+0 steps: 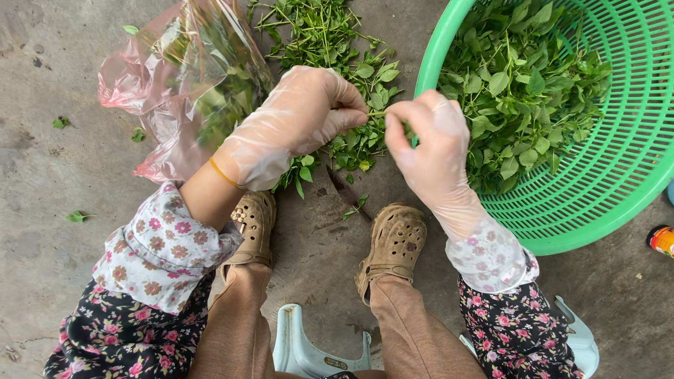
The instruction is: The person picks leaves from stems and places them into a green plastic basket.
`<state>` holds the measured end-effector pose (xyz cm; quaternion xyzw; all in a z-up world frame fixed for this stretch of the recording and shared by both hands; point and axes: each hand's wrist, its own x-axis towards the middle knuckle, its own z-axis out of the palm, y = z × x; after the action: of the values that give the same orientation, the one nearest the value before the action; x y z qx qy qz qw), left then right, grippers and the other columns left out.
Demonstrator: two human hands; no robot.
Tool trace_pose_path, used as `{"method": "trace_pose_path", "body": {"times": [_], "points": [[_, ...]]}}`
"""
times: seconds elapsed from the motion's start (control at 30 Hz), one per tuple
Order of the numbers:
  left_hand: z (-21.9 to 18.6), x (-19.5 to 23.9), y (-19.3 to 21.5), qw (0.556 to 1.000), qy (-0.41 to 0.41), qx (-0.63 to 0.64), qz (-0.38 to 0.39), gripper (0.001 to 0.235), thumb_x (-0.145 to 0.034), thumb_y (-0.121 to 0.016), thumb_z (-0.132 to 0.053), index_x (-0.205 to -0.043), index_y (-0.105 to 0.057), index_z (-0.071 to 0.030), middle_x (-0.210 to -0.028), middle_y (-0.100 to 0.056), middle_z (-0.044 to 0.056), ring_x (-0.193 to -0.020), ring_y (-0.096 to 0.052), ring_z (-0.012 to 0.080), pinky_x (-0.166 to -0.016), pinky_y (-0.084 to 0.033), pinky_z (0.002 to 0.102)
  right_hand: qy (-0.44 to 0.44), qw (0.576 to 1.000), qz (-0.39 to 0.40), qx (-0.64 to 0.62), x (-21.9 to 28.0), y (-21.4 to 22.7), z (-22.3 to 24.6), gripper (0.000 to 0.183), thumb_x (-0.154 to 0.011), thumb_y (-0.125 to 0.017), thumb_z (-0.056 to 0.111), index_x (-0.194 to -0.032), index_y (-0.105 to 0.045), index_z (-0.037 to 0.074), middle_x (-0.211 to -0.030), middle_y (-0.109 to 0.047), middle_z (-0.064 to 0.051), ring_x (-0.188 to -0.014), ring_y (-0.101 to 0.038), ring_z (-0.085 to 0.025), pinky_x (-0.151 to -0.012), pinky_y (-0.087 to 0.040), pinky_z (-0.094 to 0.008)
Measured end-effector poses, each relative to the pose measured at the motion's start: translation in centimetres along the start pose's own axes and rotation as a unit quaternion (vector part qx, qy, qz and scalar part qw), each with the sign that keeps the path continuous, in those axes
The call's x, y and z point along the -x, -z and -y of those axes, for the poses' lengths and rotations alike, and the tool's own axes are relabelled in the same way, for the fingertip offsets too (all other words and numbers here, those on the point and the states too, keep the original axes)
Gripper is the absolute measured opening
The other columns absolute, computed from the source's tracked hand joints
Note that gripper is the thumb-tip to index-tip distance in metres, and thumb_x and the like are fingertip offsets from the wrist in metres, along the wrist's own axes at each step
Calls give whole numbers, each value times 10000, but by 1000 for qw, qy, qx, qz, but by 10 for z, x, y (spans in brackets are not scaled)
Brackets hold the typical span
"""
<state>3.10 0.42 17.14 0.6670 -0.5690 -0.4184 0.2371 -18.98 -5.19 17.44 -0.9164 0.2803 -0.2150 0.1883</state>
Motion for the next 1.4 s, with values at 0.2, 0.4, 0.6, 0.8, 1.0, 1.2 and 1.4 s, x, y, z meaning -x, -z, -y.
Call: {"method": "trace_pose_path", "body": {"times": [0.2,0.4,0.6,0.8,1.0,1.2,1.4], "points": [[25,-20,-18,996,69,52,19,274,-860,-762,-301,-1094,-797,-164,-1046,-794,90,-966,-765,215,-914,-589,355,-219,969,-115,-18,5,31,-68,64,-1087,-732,15,-1134,-772,32,-1047,-684,-75,-983,-616,-202,-873,-500,-349],[105,-38,-39,966,74,-246,24,766,-959,-700,-470,-1557,-397,-99,-1546,-457,158,-1460,-383,337,-1234,-204,593,-196,978,-68,-28,11,28,-55,182,-1042,-711,53,-1221,-732,30,-1171,-689,-111,-1066,-661,-184,-904,-559,-335],[178,-1,-38,923,46,-381,-25,663,-809,-775,-348,-1405,-606,-111,-1560,-469,120,-1498,-345,300,-1229,-141,572,-300,884,272,-235,8,-37,5,376,-963,-679,241,-1320,-695,124,-1167,-748,-89,-993,-696,-150,-897,-562,-295],[137,9,-65,875,8,-479,69,374,-838,-654,-211,-1201,-720,-151,-1525,-476,155,-1494,-271,356,-1184,-62,593,-409,728,381,-398,53,-153,30,788,-880,-740,194,-1568,-356,167,-1485,-493,-57,-1191,-594,-176,-953,-509,-325],[141,39,-107,910,40,-386,143,322,-866,-653,-198,-1125,-770,-48,-1206,-712,197,-1439,-456,342,-1241,-69,592,-519,664,175,-509,94,-236,25,695,-841,-756,63,-1456,-431,57,-1259,-624,-122,-1073,-615,-198,-917,-519,-324],[120,46,-113,972,223,69,8,426,-930,-609,-267,-1301,-663,-66,-1167,-726,207,-1176,-671,334,-1159,-367,439,-344,885,91,-300,66,-171,12,453,-851,-720,16,-1265,-539,44,-1156,-680,-109,-1077,-668,-219,-948,-531,-332],[127,52,-142,977,160,109,86,519,-844,-669,-220,-1320,-621,-19,-1222,-674,217,-1149,-654,347,-999,-482,388,-2,959,241,152,61,-97,-5,275,-854,-693,19,-1122,-703,76,-1327,-622,-165,-1279,-539,-409,-1150,-378,-557]]}}
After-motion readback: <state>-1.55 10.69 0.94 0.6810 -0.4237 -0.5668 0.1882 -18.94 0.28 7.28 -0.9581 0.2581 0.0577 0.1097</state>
